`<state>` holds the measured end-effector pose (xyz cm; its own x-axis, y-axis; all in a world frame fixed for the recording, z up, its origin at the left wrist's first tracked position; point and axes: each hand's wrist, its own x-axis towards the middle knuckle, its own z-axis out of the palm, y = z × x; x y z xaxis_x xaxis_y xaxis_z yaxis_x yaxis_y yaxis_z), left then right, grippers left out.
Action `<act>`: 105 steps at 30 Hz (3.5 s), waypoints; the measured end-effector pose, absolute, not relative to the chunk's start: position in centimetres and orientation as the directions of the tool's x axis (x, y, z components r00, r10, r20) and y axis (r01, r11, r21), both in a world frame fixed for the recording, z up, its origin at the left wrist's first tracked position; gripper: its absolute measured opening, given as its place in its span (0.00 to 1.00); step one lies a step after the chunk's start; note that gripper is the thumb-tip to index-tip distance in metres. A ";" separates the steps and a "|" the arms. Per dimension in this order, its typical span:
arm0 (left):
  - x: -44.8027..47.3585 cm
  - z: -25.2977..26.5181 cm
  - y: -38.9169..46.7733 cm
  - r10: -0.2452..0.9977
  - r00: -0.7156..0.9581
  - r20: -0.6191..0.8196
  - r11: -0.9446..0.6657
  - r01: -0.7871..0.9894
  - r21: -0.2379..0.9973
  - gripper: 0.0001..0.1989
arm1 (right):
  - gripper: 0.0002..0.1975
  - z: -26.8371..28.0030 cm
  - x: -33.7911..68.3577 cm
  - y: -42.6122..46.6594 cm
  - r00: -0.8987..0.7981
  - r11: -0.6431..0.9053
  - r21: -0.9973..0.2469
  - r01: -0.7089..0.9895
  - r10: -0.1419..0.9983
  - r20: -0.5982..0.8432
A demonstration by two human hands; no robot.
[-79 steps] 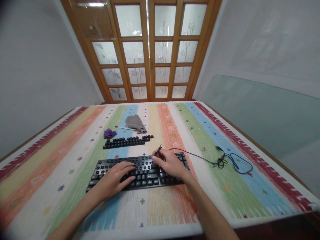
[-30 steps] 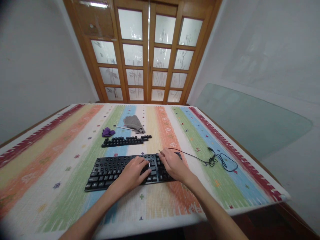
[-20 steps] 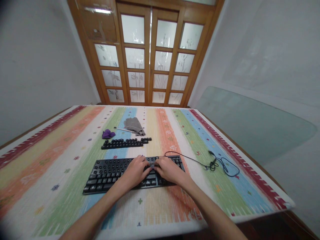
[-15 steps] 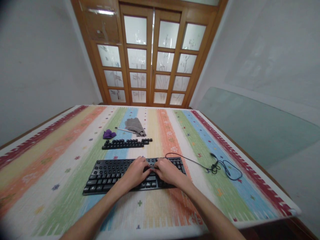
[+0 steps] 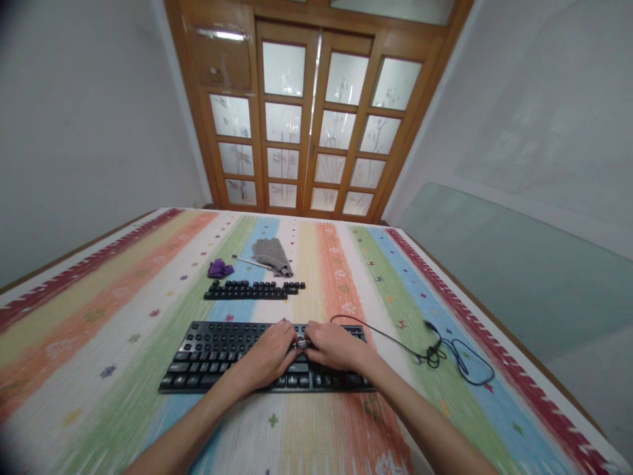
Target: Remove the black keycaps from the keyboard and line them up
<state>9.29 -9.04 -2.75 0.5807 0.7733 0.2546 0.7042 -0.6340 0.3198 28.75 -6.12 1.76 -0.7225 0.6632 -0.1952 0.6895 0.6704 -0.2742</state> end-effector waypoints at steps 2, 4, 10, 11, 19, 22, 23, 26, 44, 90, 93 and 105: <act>9.3 -2.8 -9.0 0.764 0.595 0.250 -0.645 0.707 0.290 0.04 | 0.08 1.9 28.8 -6.2 -0.723 0.683 -0.239 0.690 0.659 -0.207; 9.3 -2.8 -8.9 0.756 0.606 0.247 -0.654 0.709 0.264 0.05 | 0.08 2.0 28.8 -6.2 -0.732 0.703 -0.206 0.681 0.646 -0.217; 9.4 -3.0 -8.7 0.727 0.639 0.250 -0.685 0.696 0.215 0.06 | 0.07 2.1 28.7 -6.1 -0.749 0.747 -0.122 0.654 0.616 -0.243; 9.4 -3.0 -8.7 0.725 0.642 0.248 -0.687 0.694 0.213 0.07 | 0.07 2.1 28.6 -6.1 -0.751 0.752 -0.106 0.650 0.614 -0.242; 9.9 -2.8 -8.5 0.739 0.651 0.172 -0.673 0.711 0.203 0.08 | 0.07 2.0 28.3 -5.8 -0.748 0.768 -0.036 0.639 0.610 -0.261; 10.1 -2.8 -8.5 0.752 0.645 0.137 -0.659 0.730 0.181 0.10 | 0.08 2.1 28.0 -5.7 -0.747 0.774 -0.014 0.633 0.605 -0.276; 10.1 -2.9 -8.5 0.756 0.642 0.126 -0.654 0.735 0.181 0.11 | 0.09 2.2 27.9 -5.7 -0.746 0.777 -0.002 0.630 0.604 -0.281; 10.3 -3.1 -8.6 0.766 0.632 0.119 -0.641 0.737 0.216 0.13 | 0.10 2.4 27.7 -5.6 -0.734 0.775 0.040 0.631 0.612 -0.295; 8.4 -0.5 -8.2 0.787 0.572 0.231 -0.616 0.716 0.328 0.05 | 0.10 3.9 28.6 -5.7 -0.754 0.739 -0.147 0.657 0.644 -0.130; -10.1 -3.6 -1.6 0.962 -0.114 0.249 -0.002 0.906 0.423 0.16 | 0.10 -1.7 24.9 2.2 -0.371 0.389 -0.263 0.883 0.921 0.117; -10.2 -3.7 -1.7 0.959 -0.125 0.254 0.000 0.897 0.443 0.16 | 0.10 -1.6 24.8 2.1 -0.368 0.388 -0.271 0.881 0.922 0.123; -10.4 -3.7 -1.6 0.962 -0.141 0.234 0.025 0.898 0.438 0.13 | 0.08 -1.6 24.5 2.0 -0.365 0.389 -0.283 0.877 0.921 0.138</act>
<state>-10.41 -1.62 -3.69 -0.1413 0.9619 0.2339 0.8984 0.0253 0.4384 24.49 1.98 -1.59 -0.3645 0.9209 0.1380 0.8765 0.3893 -0.2830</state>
